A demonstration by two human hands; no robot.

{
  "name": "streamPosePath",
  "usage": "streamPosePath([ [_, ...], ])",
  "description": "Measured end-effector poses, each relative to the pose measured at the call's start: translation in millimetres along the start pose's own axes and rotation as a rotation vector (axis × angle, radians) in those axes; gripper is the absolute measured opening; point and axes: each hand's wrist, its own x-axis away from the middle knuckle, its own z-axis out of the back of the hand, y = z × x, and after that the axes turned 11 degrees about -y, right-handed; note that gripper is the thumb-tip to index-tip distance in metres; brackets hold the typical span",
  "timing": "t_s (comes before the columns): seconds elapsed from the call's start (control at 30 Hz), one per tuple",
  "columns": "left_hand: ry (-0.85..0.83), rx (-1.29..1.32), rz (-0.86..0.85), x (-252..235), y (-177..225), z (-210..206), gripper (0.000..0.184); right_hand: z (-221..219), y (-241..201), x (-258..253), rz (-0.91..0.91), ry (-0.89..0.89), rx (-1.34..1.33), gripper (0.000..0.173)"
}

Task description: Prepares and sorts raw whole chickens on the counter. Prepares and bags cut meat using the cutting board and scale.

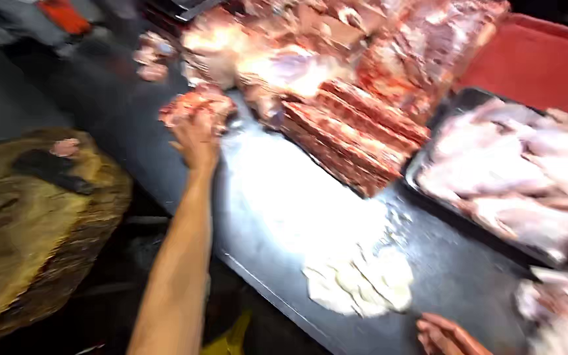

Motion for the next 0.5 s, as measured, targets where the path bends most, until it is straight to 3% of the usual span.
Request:
streamPosePath([
  [0.07, 0.039, 0.157, -0.1, 41.3, 40.7, 0.2, 0.066, 5.5, 9.7, 21.6, 0.047, 0.156, 0.171, 0.028],
  [0.2, -0.125, 0.45, -0.227, 173.4, 132.5, 11.9, 0.059, -31.0, 21.4, -1.2, 0.405, 0.288, 0.568, 0.026],
  [0.33, -0.255, 0.674, -0.258, 297.2, 179.0, 16.3, 0.048, -83.4, 19.1, -69.0, 0.355, -0.04, 0.887, 0.053],
  [0.43, -0.354, 0.676, -0.281, 365.5, 186.5, 33.3, 0.046, -73.5, 14.1, -93.2, 0.391, -0.088, 0.924, 0.03],
  [0.5, -0.378, 0.684, -0.254, 407.8, 175.4, 49.5, 0.043, -34.7, -1.9, -69.8, 0.389, -0.054, 0.764, 0.027],
])
